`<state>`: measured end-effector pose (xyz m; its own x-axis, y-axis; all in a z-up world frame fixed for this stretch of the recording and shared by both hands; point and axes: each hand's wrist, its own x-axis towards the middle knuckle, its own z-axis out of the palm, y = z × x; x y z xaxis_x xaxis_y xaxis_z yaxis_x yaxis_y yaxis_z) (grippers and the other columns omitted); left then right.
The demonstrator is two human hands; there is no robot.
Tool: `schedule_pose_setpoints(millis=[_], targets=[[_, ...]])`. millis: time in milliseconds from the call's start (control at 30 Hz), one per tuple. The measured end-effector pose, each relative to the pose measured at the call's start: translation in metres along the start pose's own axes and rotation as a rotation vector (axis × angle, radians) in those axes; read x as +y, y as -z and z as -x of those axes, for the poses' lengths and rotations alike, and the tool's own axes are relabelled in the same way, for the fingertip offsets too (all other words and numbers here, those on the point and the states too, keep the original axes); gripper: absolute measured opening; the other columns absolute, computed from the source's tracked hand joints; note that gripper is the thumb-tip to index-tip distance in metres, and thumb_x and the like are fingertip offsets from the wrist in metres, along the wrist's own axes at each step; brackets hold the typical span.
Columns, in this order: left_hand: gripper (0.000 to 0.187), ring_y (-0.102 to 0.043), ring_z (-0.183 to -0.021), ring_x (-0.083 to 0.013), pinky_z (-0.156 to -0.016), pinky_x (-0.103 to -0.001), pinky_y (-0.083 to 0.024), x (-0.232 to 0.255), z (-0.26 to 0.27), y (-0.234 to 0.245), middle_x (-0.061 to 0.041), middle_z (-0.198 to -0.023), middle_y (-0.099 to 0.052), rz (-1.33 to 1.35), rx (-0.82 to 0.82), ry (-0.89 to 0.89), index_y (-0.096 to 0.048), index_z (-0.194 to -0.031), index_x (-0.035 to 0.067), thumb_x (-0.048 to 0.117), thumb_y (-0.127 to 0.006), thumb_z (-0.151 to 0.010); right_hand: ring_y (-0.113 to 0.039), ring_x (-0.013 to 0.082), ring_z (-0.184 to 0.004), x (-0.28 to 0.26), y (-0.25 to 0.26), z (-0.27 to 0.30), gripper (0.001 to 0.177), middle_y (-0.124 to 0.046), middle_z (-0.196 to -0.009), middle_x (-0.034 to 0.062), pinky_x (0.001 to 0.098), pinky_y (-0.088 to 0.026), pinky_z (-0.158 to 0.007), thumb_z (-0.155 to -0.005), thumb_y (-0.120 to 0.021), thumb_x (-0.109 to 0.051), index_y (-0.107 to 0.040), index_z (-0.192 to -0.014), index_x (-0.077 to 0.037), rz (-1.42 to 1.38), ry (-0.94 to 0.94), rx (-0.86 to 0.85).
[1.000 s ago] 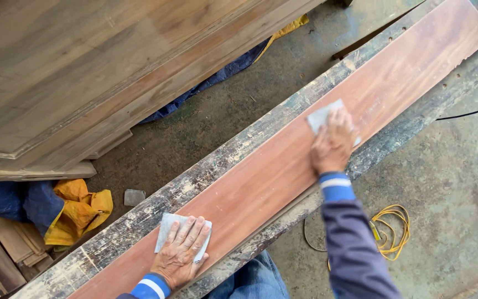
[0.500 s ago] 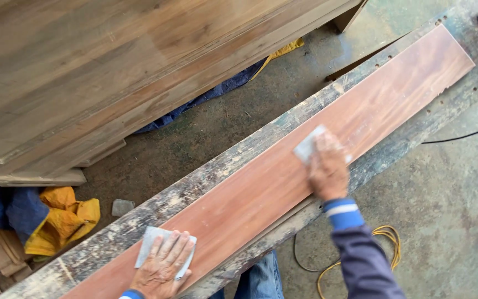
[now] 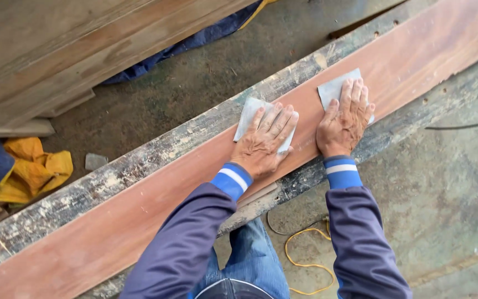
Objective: Manually sanding a long wooden plank with pieces of sandpaper in a workshop environment.
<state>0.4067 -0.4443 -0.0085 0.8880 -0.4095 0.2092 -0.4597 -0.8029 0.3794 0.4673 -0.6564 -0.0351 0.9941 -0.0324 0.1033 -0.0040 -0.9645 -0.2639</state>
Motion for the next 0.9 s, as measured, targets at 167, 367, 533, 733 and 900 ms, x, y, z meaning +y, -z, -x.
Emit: schedule_pose_setpoints(millis=[167,367,533,733,900], targets=[[0.074,-0.036,-0.151,-0.0291,-0.126,-0.049,-0.024,-0.008,0.112,0.055,-0.013,-0.161,-0.044,0.029,-0.120,0.079,-0.040,-0.157,0.008,0.047,-0.059,-0.097,-0.026,0.0364,-0.157,-0.004,0.003,-0.002,0.056,-0.033,-0.170,0.0169,0.0579,-0.013,-0.127,-0.110,-0.045,-0.026,-0.039,-0.162,-0.006,-0.012,0.018,-0.003],[0.078,-0.030,-0.150,-0.0350,-0.123,-0.056,-0.016,-0.043,0.228,0.079,-0.016,-0.161,-0.037,-0.079,-0.170,0.308,-0.037,-0.154,0.007,0.050,-0.054,-0.091,-0.027,0.0356,-0.157,-0.005,0.004,-0.003,0.058,-0.034,-0.168,0.0173,0.0572,-0.013,-0.127,-0.108,-0.045,-0.027,-0.039,-0.162,-0.005,-0.023,-0.024,0.007],[0.074,-0.032,-0.150,-0.0348,-0.123,-0.055,-0.016,-0.031,0.086,0.038,-0.018,-0.160,-0.037,-0.062,-0.206,0.272,-0.041,-0.153,0.005,0.051,-0.052,-0.096,-0.027,0.0341,-0.157,0.003,-0.006,0.000,0.057,-0.035,-0.168,0.0157,0.0573,-0.012,-0.127,-0.108,-0.046,-0.028,-0.040,-0.161,-0.007,0.007,-0.038,0.022],[0.073,-0.037,-0.151,-0.0310,-0.126,-0.053,-0.021,0.006,-0.015,-0.010,-0.014,-0.162,-0.043,-0.038,-0.050,0.093,-0.042,-0.157,0.007,0.050,-0.050,-0.099,-0.027,0.0333,-0.157,-0.002,0.001,0.001,0.056,-0.034,-0.169,0.0143,0.0579,-0.013,-0.127,-0.108,-0.045,-0.027,-0.040,-0.161,-0.009,-0.014,-0.048,-0.006],[0.069,-0.035,-0.151,-0.0289,-0.122,-0.050,-0.024,0.003,0.096,0.049,-0.013,-0.163,-0.040,0.020,-0.226,-0.005,-0.040,-0.156,0.007,0.043,-0.055,-0.100,-0.026,0.0336,-0.158,-0.004,0.005,0.000,0.057,-0.033,-0.169,0.0144,0.0580,-0.014,-0.127,-0.109,-0.045,-0.027,-0.038,-0.162,-0.008,-0.010,-0.039,-0.005]])
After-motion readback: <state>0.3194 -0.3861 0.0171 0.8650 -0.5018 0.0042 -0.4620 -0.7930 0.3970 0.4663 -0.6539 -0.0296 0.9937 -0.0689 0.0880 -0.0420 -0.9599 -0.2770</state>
